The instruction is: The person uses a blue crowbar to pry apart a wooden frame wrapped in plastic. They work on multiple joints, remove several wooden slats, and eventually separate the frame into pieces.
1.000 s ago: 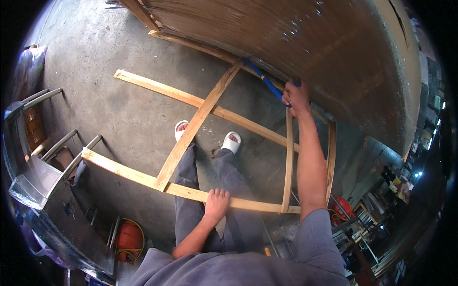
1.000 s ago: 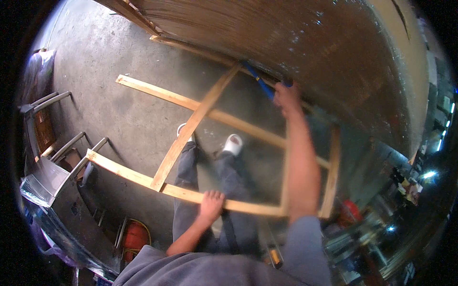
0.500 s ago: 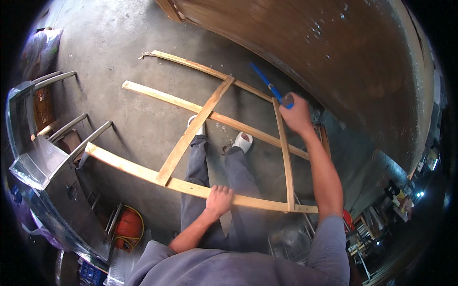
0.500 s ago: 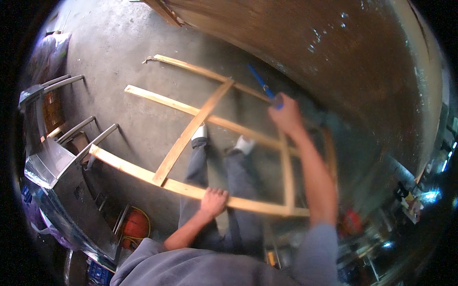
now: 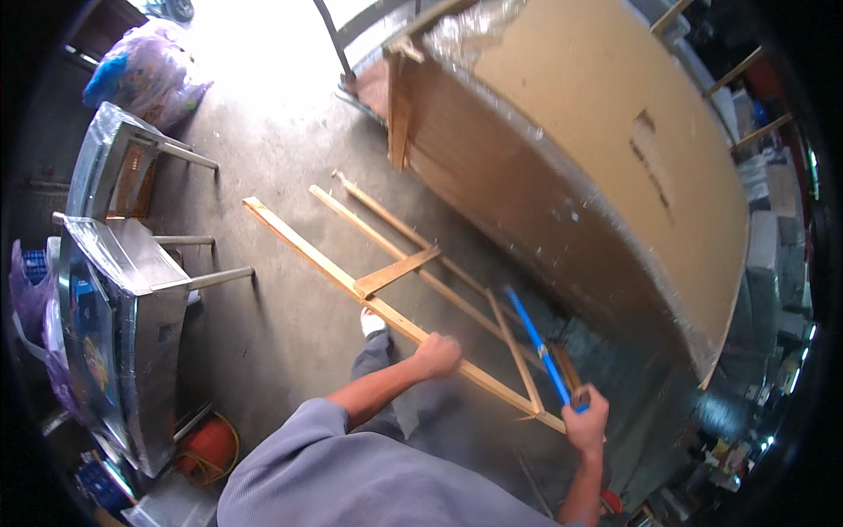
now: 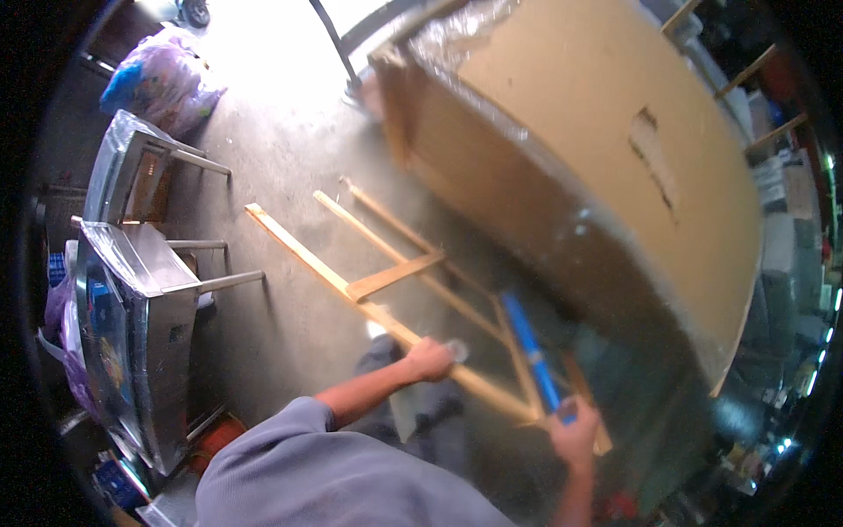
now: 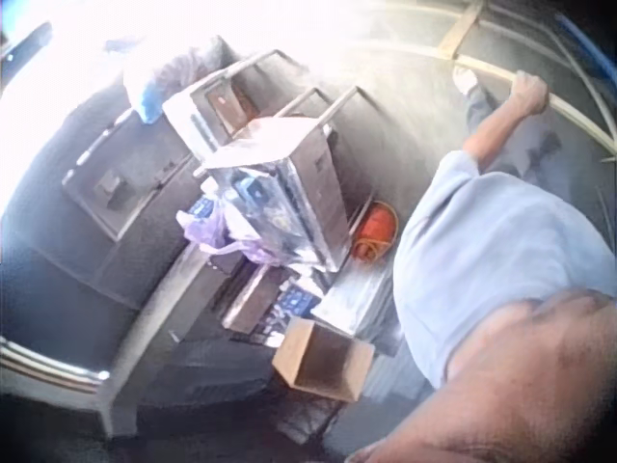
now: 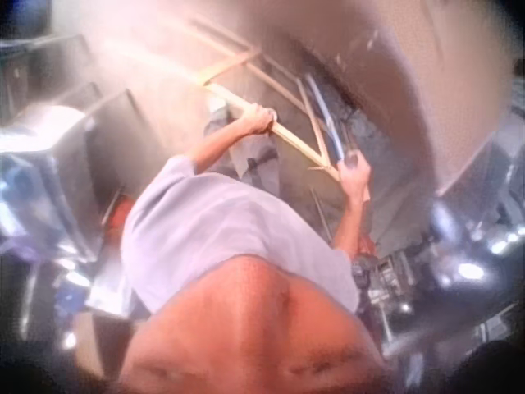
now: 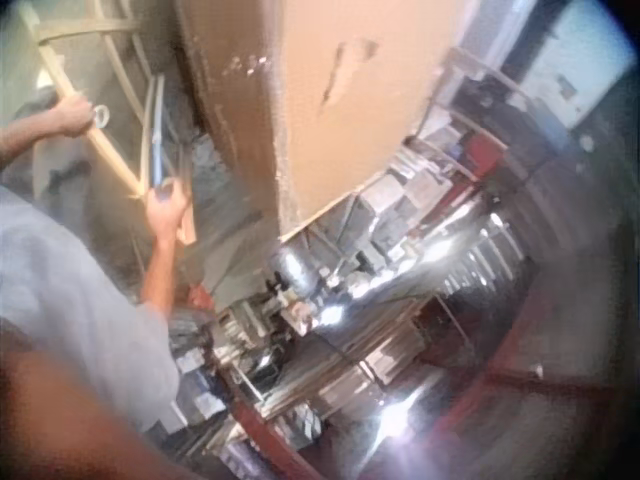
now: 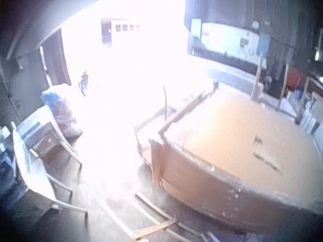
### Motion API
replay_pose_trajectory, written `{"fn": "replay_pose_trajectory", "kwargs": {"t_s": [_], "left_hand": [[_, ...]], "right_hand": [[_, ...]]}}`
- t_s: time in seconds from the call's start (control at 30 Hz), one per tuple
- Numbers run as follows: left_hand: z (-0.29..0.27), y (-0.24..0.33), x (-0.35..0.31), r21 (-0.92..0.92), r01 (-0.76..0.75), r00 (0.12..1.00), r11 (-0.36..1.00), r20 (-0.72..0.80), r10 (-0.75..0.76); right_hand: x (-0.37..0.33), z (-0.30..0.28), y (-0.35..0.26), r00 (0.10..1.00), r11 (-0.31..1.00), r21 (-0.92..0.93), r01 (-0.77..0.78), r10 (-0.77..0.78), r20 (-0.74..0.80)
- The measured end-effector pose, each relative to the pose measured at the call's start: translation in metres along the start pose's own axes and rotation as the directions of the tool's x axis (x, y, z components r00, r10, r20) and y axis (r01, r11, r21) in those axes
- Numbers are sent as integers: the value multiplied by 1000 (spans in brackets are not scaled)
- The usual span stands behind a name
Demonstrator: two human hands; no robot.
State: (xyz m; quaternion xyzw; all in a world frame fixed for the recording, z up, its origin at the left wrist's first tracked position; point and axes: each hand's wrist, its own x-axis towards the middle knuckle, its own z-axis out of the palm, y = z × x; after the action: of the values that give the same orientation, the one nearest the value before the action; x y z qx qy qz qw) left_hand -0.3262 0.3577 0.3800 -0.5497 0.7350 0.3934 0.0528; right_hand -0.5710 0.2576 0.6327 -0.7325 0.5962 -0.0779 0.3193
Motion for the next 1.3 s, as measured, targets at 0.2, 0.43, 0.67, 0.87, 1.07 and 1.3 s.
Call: {"fn": "replay_pose_trajectory", "kwargs": {"t_s": [0.2, 0.43, 0.67, 0.87, 1.07, 1.3], "left_hand": [[-131, -24, -37, -9, 6, 1000, 1000, 10, -6], [-244, -94, -144, 153, 105, 993, 983, 35, -111], [-336, -178, -218, 297, 109, 994, 949, -4, -113], [-379, -243, -245, 335, 99, 995, 937, -8, -102], [-375, -231, -265, 352, 34, 999, 935, -35, -23], [-346, -154, -270, 533, -62, 991, 844, 137, -13]], "right_hand": [[-134, -70, -80, 921, 971, 31, -237, 234, -311], [-201, -33, -103, 729, 898, 376, -230, 415, -544], [-135, 24, -145, 745, 860, 469, -200, 444, -498], [-52, 56, -253, 772, 937, 349, -17, 235, -590], [-121, 50, -311, 716, 807, 585, -80, 455, -530], [-341, 68, -367, 600, 881, 469, -54, 405, -690]]}}
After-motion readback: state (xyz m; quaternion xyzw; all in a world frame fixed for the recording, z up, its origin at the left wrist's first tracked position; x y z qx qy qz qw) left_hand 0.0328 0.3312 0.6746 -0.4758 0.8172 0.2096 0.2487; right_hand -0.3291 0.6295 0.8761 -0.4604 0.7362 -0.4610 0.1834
